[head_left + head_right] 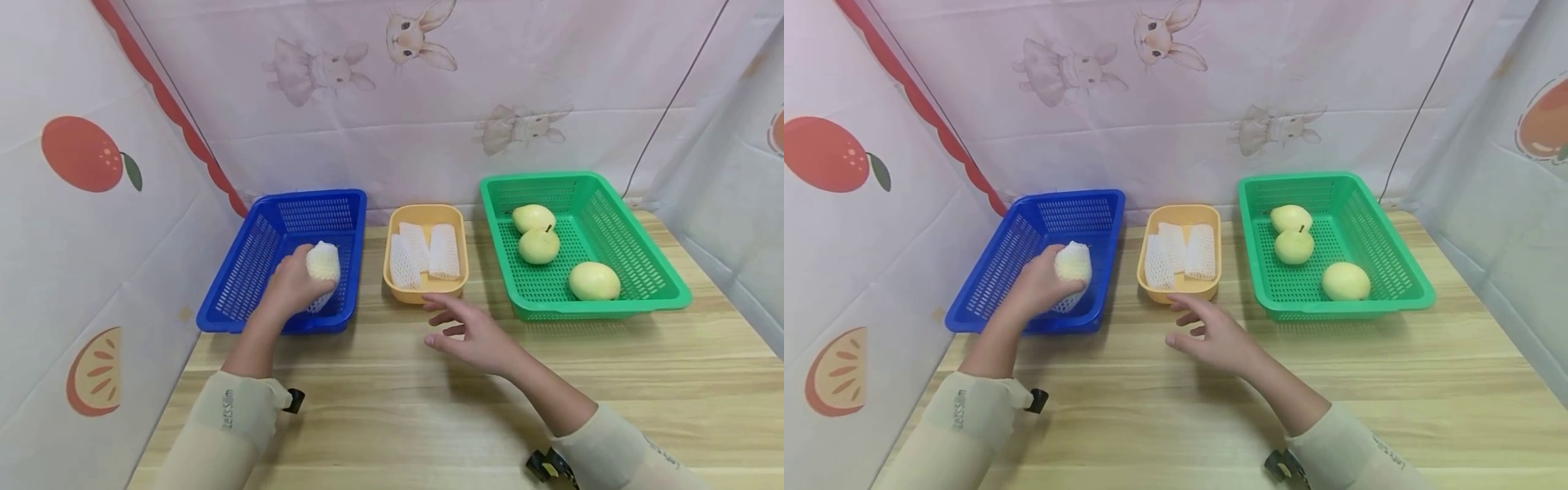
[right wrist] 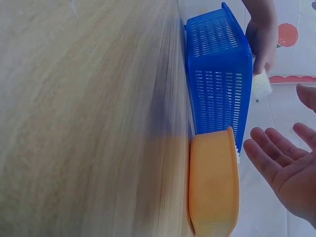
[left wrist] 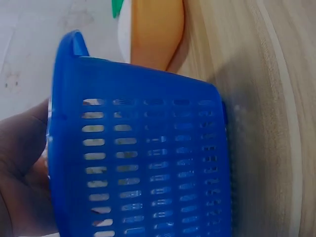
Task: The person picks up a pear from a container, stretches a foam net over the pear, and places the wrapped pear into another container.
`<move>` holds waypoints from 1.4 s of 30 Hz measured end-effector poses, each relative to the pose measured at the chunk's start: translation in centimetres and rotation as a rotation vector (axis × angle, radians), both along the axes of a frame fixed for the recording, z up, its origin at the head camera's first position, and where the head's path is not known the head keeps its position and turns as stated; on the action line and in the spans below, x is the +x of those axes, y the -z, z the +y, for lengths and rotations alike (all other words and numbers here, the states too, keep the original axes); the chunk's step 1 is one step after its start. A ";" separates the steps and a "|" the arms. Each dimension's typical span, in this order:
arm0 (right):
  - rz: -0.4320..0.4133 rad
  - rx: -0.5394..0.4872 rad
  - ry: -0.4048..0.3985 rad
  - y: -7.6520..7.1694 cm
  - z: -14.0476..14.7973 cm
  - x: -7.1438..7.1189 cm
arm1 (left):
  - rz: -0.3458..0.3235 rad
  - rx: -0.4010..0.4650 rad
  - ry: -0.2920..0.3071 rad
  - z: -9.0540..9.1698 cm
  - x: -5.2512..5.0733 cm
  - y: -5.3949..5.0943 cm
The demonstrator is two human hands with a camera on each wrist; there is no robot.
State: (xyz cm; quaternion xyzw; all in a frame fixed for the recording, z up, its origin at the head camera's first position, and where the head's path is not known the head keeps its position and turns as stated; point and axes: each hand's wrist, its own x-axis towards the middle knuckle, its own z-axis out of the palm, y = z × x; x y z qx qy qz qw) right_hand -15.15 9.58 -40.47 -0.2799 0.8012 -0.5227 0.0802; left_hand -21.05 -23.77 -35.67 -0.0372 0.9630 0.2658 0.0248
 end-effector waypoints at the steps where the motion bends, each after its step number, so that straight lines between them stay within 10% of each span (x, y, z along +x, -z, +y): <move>1: -0.004 -0.001 -0.005 0.1 0.0 0.0 | -0.021 -0.011 0.004 0.0 -0.2 0.1; 19: -0.063 0.026 -0.033 0.1 0.0 0.1 | -0.218 -0.170 0.052 0.9 -1.8 1.4; 42: 0.058 0.184 0.020 0.3 1.1 -0.2 | -0.250 -0.176 0.058 0.1 -1.6 2.6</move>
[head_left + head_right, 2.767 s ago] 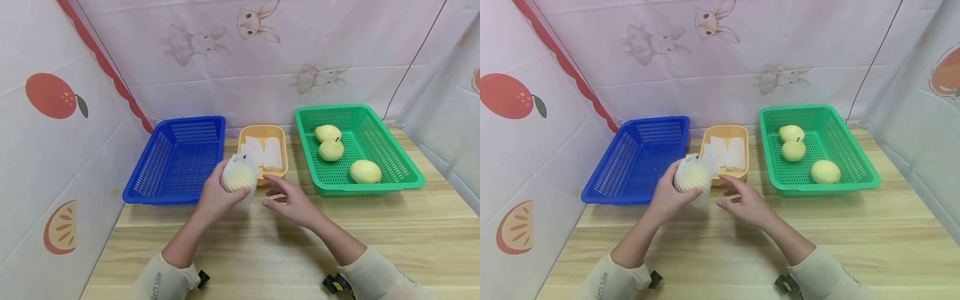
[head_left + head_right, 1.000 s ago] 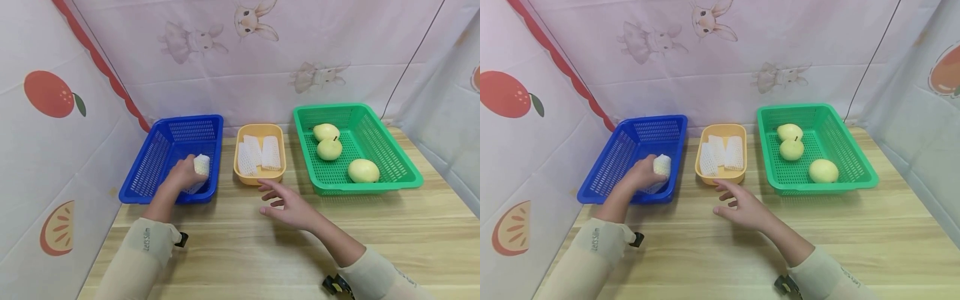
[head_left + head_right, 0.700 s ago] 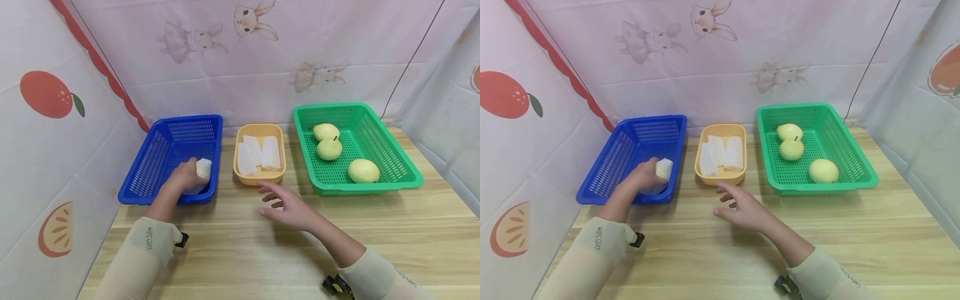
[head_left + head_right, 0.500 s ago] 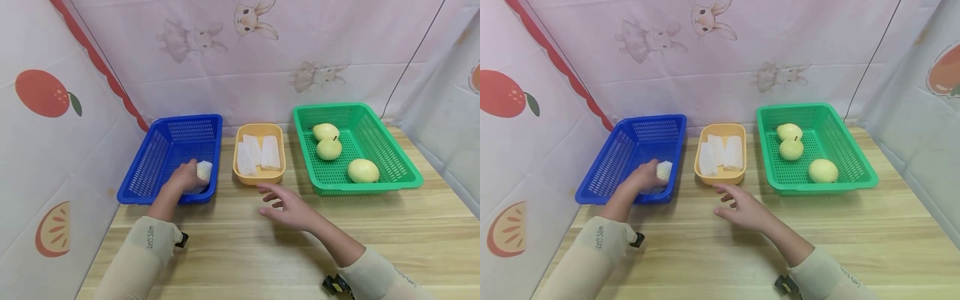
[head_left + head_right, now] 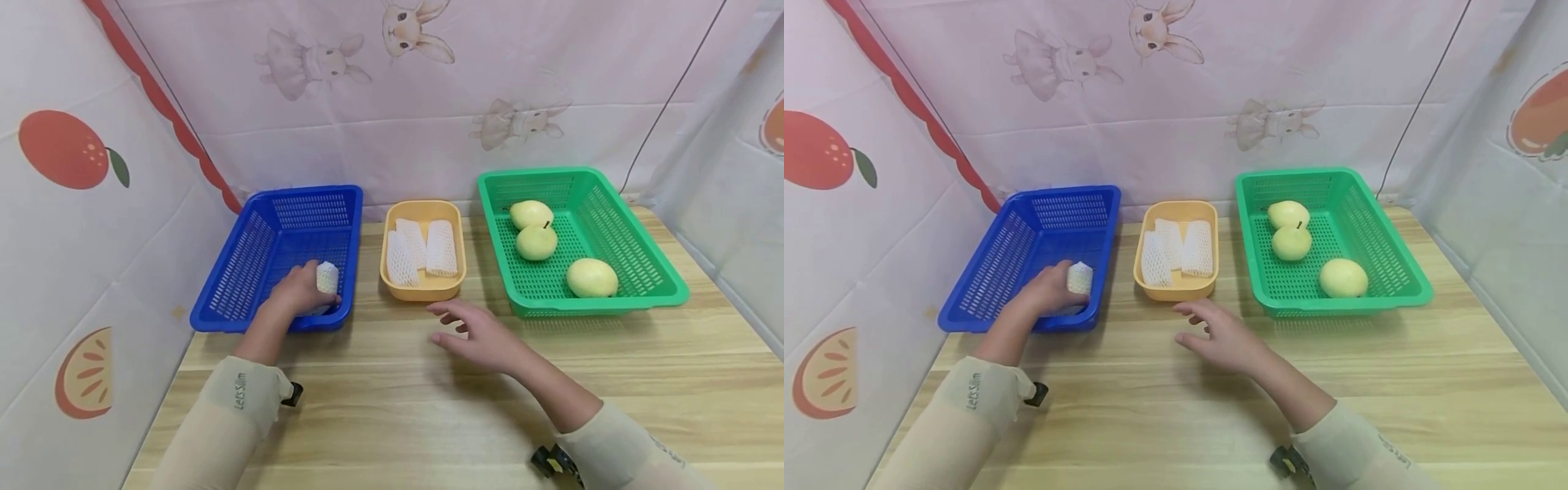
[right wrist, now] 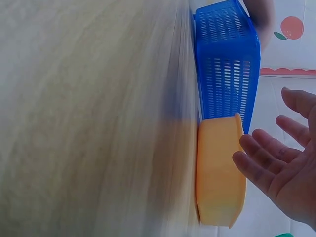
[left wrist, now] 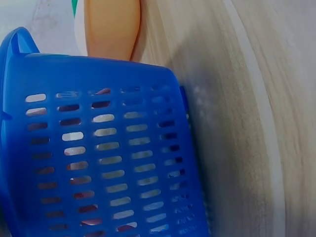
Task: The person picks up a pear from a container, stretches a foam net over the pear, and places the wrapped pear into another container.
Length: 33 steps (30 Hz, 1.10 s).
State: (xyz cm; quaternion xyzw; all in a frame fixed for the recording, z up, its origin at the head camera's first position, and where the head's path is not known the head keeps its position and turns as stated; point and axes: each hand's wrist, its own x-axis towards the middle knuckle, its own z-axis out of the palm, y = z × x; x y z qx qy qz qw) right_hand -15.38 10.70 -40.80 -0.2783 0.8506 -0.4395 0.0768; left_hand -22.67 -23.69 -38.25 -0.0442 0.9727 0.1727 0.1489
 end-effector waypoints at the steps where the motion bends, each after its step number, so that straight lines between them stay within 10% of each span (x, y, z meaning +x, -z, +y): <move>1: 0.011 0.008 0.006 0.0 0.1 0.0 | 0.001 -0.005 -0.006 -0.1 0.0 0.0; 27: 0.531 0.087 0.242 -4.5 8.3 -2.0 | 0.019 -0.018 -0.072 -0.7 0.7 -0.8; 33: 0.520 0.163 0.319 -5.4 11.3 -2.9 | 0.096 -0.037 -0.051 -0.1 1.5 -1.6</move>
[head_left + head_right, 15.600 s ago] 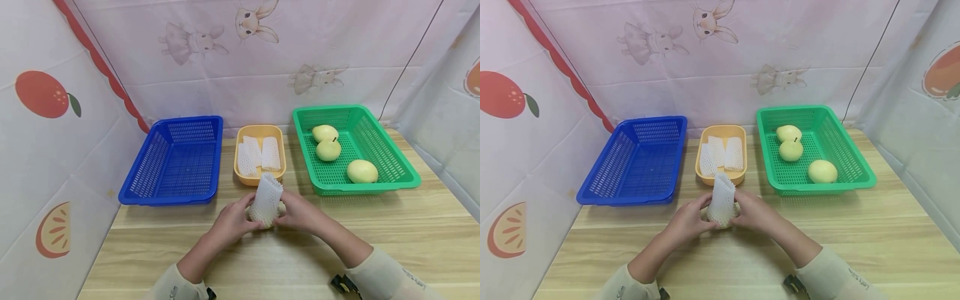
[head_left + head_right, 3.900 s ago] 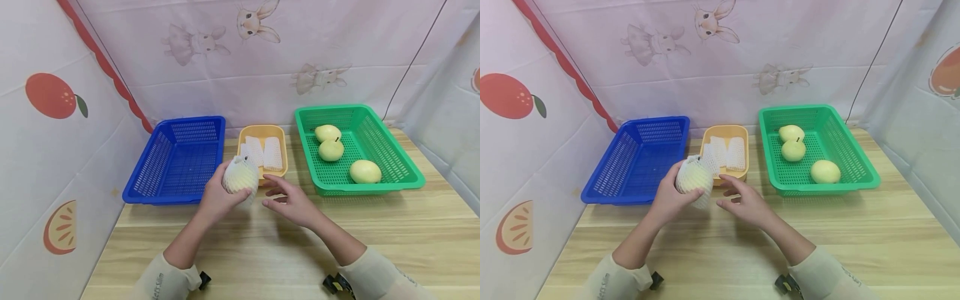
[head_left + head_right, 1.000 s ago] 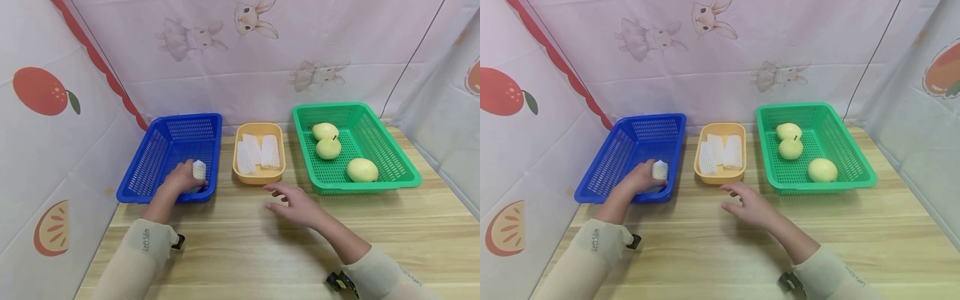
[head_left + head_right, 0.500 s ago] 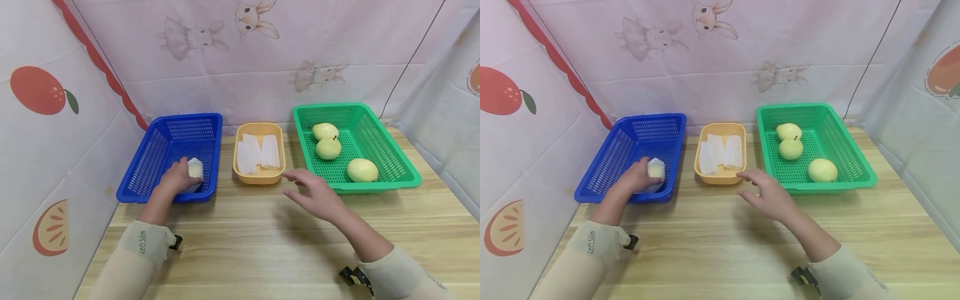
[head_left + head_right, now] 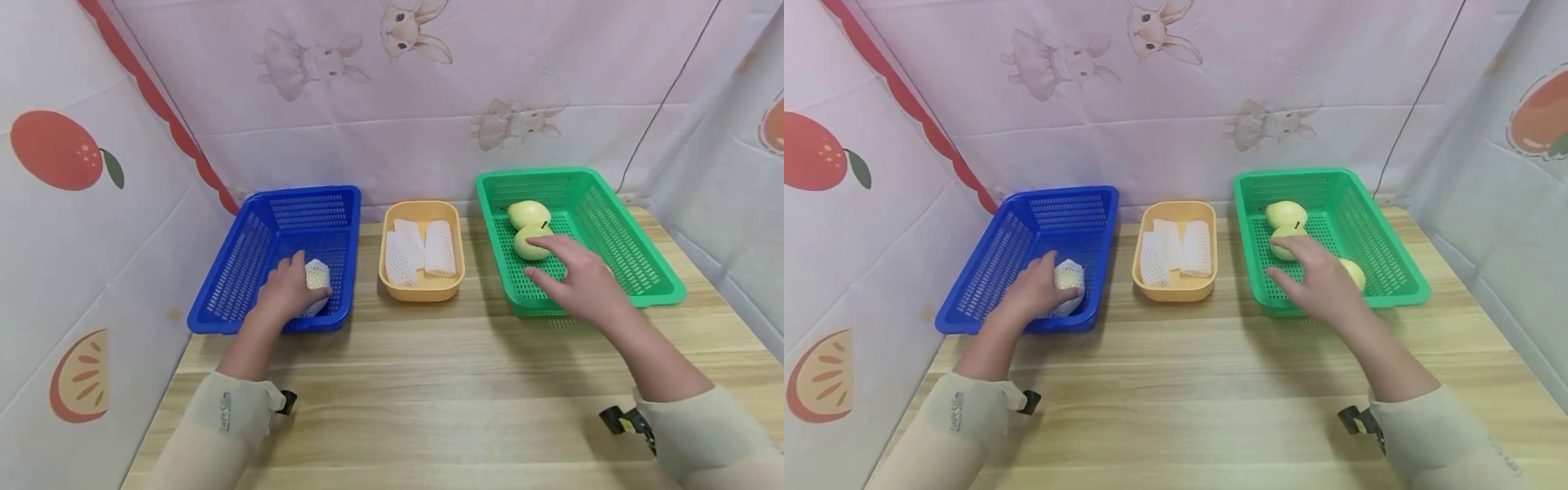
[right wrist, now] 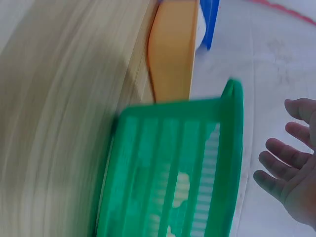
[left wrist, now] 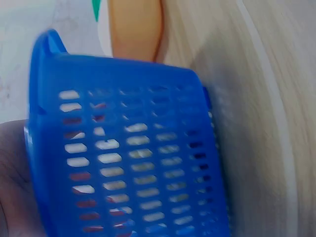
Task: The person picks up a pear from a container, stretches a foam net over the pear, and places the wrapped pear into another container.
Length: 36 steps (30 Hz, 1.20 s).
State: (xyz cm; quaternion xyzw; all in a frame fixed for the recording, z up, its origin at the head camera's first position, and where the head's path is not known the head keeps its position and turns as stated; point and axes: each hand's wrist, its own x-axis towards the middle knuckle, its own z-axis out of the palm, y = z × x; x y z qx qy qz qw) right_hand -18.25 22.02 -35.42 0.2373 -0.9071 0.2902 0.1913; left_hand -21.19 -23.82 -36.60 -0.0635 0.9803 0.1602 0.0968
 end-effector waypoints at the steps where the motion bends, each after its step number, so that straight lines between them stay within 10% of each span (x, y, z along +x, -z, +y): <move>1: -0.013 0.008 0.018 0.0 0.5 -0.1 | 0.015 -0.002 0.006 0.3 0.1 -0.2; 11: -0.173 0.120 0.152 0.2 4.5 -2.0 | 0.218 0.057 0.059 3.4 1.9 -1.5; 20: -0.319 0.211 0.203 0.9 7.7 -3.8 | 0.467 0.162 0.306 6.0 2.9 -0.6; 36: -0.541 0.327 0.185 1.6 9.9 -6.1 | 0.611 0.243 0.511 10.5 4.5 0.4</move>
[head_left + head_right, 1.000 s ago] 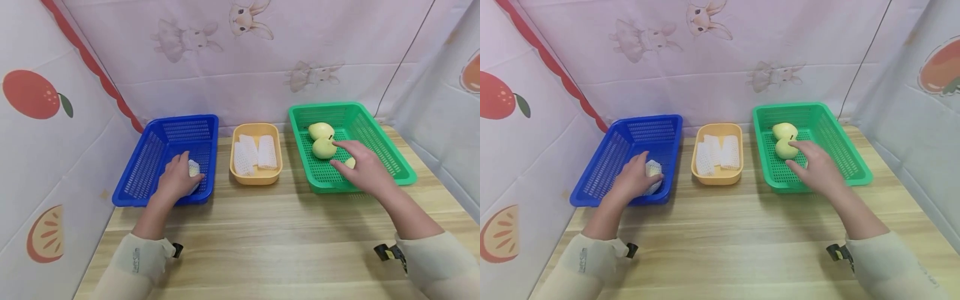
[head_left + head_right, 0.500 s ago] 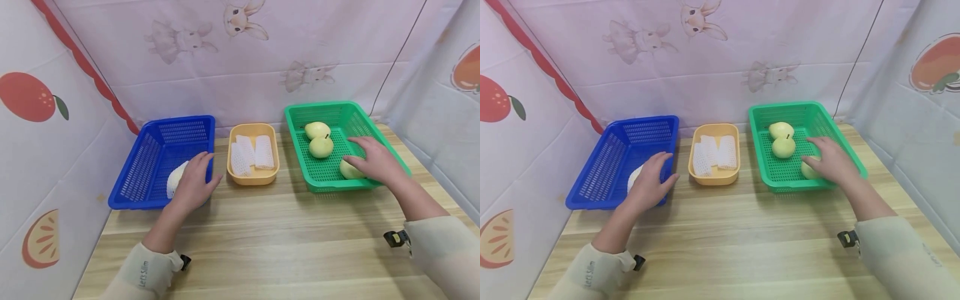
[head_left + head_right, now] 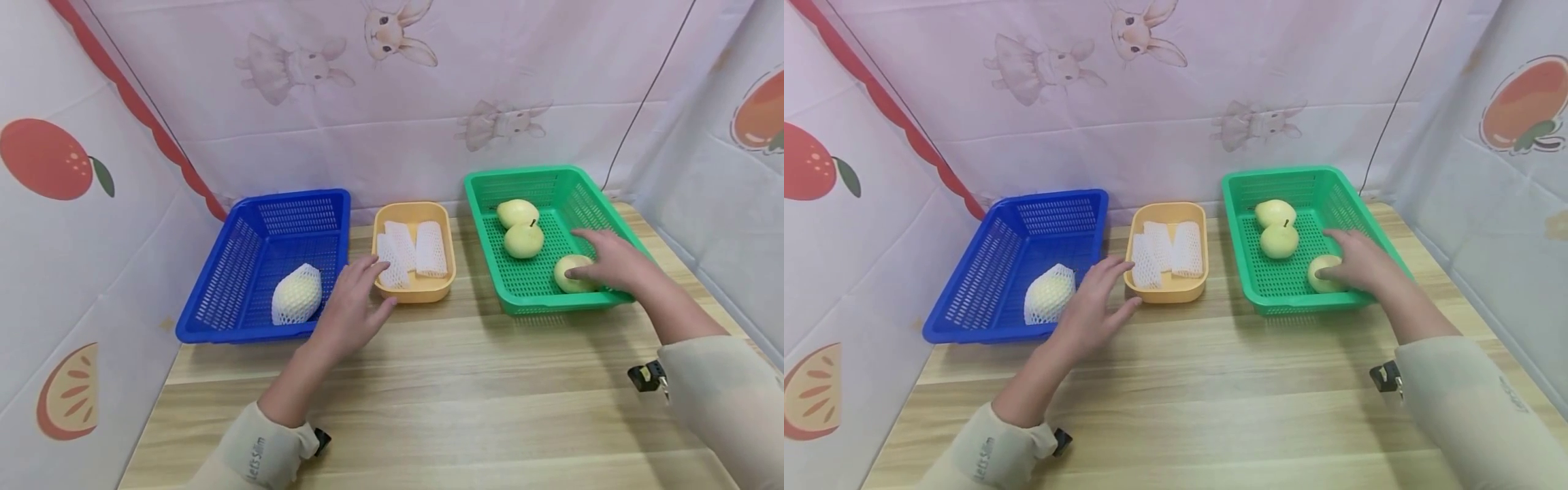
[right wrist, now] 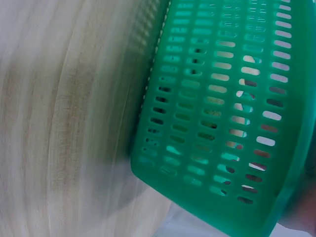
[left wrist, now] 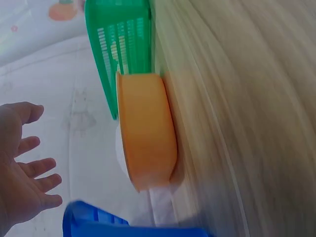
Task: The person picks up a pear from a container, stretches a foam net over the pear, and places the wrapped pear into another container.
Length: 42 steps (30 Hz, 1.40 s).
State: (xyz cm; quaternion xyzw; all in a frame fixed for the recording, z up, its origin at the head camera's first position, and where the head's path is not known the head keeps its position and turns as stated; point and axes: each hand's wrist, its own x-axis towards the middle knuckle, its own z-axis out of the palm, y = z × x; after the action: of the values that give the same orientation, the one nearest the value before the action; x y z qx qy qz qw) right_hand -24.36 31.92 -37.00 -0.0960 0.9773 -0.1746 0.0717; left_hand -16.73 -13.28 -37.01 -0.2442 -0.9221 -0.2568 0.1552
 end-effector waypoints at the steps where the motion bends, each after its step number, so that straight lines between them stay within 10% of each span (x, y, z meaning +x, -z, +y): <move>1: -0.010 0.004 0.000 0.1 0.1 -0.1 | 0.009 0.004 0.011 0.2 0.1 0.0; 21: -0.113 0.068 -0.057 1.3 0.0 -0.5 | -0.057 0.071 0.126 3.7 1.3 1.0; 31: 0.052 -0.015 -0.104 0.7 -0.8 -0.1 | -0.218 0.093 0.174 6.0 1.5 1.3; 42: 0.210 -0.102 -0.092 -2.3 -4.4 2.6 | -0.247 0.123 0.169 6.9 1.4 1.4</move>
State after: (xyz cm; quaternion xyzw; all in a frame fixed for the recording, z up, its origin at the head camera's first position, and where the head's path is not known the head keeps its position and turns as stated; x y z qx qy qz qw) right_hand -21.79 27.49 -34.65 -0.1621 0.9639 -0.2095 -0.0279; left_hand -15.30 -6.34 -38.39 -0.2776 -0.8928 -0.3531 0.0330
